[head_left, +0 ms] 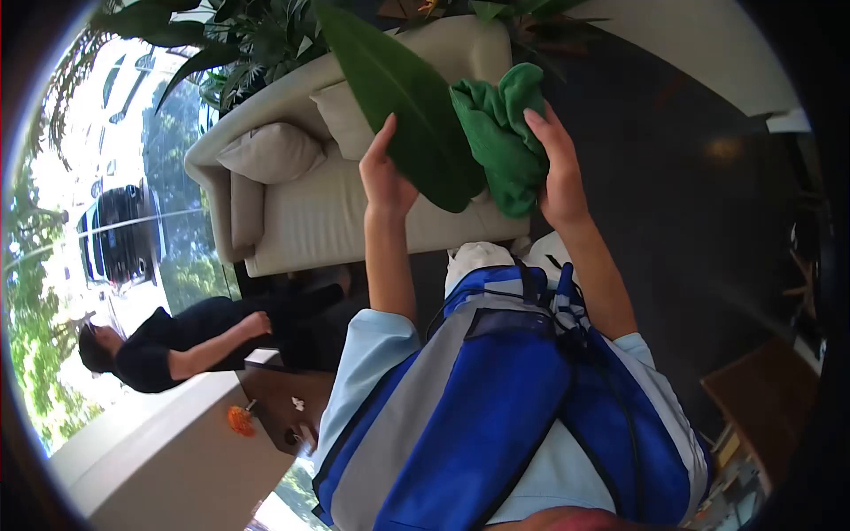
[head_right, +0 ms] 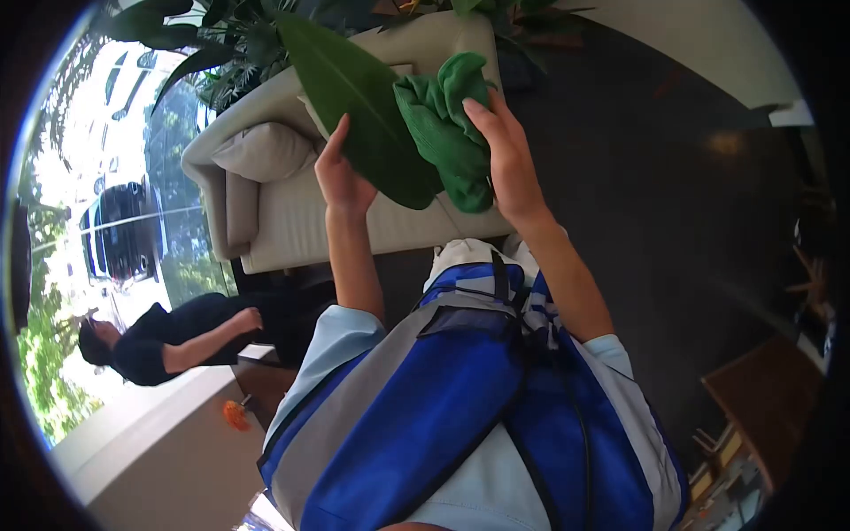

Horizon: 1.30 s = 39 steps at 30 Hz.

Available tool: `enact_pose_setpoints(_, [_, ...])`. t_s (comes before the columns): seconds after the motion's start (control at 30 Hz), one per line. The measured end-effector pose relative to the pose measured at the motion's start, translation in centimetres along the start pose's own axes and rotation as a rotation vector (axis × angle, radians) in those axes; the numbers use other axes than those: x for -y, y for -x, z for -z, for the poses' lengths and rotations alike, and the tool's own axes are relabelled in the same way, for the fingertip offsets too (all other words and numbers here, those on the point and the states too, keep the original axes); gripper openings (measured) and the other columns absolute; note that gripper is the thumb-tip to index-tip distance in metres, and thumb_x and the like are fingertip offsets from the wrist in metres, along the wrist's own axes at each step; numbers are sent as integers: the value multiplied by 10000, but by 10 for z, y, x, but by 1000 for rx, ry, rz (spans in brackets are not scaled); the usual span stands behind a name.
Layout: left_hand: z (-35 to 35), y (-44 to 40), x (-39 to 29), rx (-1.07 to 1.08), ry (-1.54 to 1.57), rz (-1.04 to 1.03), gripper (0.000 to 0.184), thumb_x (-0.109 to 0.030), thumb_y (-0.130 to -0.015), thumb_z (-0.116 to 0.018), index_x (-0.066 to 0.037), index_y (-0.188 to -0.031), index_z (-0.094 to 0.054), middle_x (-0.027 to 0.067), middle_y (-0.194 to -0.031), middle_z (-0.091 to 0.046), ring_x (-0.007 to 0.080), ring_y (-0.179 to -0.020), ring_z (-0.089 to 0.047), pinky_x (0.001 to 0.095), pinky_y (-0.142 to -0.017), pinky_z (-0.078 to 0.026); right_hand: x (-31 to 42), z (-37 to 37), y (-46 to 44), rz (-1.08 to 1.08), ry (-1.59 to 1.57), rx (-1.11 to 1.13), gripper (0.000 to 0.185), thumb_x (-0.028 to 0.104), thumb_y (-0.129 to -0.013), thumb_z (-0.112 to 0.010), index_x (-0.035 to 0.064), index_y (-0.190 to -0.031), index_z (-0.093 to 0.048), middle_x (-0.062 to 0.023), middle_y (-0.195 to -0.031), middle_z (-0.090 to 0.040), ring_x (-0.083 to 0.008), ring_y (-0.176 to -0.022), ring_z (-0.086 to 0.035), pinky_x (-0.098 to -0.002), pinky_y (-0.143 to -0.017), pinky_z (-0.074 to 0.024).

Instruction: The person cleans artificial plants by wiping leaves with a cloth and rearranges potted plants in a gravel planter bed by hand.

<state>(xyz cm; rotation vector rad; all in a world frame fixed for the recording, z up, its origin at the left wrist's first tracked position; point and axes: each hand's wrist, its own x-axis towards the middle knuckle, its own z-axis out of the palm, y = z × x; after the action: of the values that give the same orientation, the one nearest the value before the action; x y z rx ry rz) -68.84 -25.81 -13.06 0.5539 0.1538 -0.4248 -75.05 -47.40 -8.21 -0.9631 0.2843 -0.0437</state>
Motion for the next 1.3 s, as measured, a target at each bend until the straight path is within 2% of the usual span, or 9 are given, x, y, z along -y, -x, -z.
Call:
enact_pose_setpoints(0.07, [-37, -21, 23, 187, 92, 34, 403, -240, -1042, -468, 15, -1340, -559, 158, -1323, -626, 285, -1219, -602, 425, -1051, -469, 23, 18, -34, 81, -17, 163, 380, 156, -939, -685, 56, -1297, -606, -74, -1095, -668, -183, -1025, -651, -308, -869, -513])
enact_pose_setpoints(0.17, [-51, -45, 87, 289, 145, -100, 396, -270, -1047, -449, -9, -1325, -558, 122, -1289, -631, 244, -1172, -614, 397, -1030, -475, 41, 43, -64, 611, 806, 342, 356, 79, -871, -709, 96, -1224, -672, -158, -1104, -665, -292, -1049, -655, -352, -920, -493])
enact_pose_setpoints(0.23, [-97, -40, 133, -253, -331, -379, 329, -268, -1027, -520, -41, -1257, -584, 71, -1189, -627, 190, -1121, -599, 361, -1013, -466, 43, 63, -81, 635, 841, 442, 387, 61, -846, -728, 79, -1228, -665, -146, -1132, -665, -274, -1067, -653, -352, -942, -488])
enact_pose_setpoints(0.33, [-115, -45, 168, -128, -289, -466, 699, -308, -983, -628, -17, -1532, -308, 109, -1462, -459, 212, -1362, -440, 360, -1153, -328, 31, 93, -107, 561, 601, 603, 351, 37, -876, -702, 65, -1224, -660, -114, -1174, -663, -250, -1078, -651, -345, -944, -493])
enact_pose_setpoints(0.6, [-154, 3, 223, -338, -1541, -906, 965, -376, -910, -661, -79, -1620, -79, 213, -1676, -38, 333, -1556, -50, 452, -1236, -86, 40, 121, -99, -706, -347, 650, 377, 168, -995, -607, 56, -1347, -536, -70, -1203, -639, -166, -1073, -642, -327, -896, -533])
enact_pose_setpoints(0.87, [-150, 31, 254, -551, -787, -875, 808, -387, -1006, -522, -65, -1614, -99, 151, -1686, -48, 318, -1553, -63, 445, -1239, -100, 36, 103, -51, -242, 174, 783, 292, 70, -959, -620, 25, -1246, -589, -75, -1095, -673, -188, -980, -665, -310, -850, -504])
enact_pose_setpoints(0.97, [-147, 31, 236, -524, -539, -980, 723, -480, -1038, -393, -27, -1578, -226, 186, -1618, -259, 331, -1470, -292, 421, -1165, -310, 43, 109, -38, 407, 434, 1088, 367, 2, -801, -690, 54, -1164, -679, -179, -1073, -664, -336, -991, -669, -381, -856, -515])
enact_pose_setpoints(1.1, [-137, 45, 201, -270, -55, -1011, 726, -545, -1044, -310, -2, -1526, -332, 241, -1507, -430, 340, -1272, -560, 402, -933, -565, 57, 103, -34, 468, 549, 1351, 425, 7, -750, -721, 101, -1164, -709, -204, -1089, -639, -405, -952, -662, -422, -824, -544])
enact_pose_setpoints(1.3, [-129, 43, 188, -219, 144, -1063, 722, -571, -1046, -322, -5, -1490, -394, 264, -1430, -492, 361, -1278, -542, 406, -953, -556, 40, 41, -38, 724, 658, 1379, 461, -3, -718, -733, 132, -1158, -707, -190, -1045, -633, -388, -893, -681, -433, -728, -567])
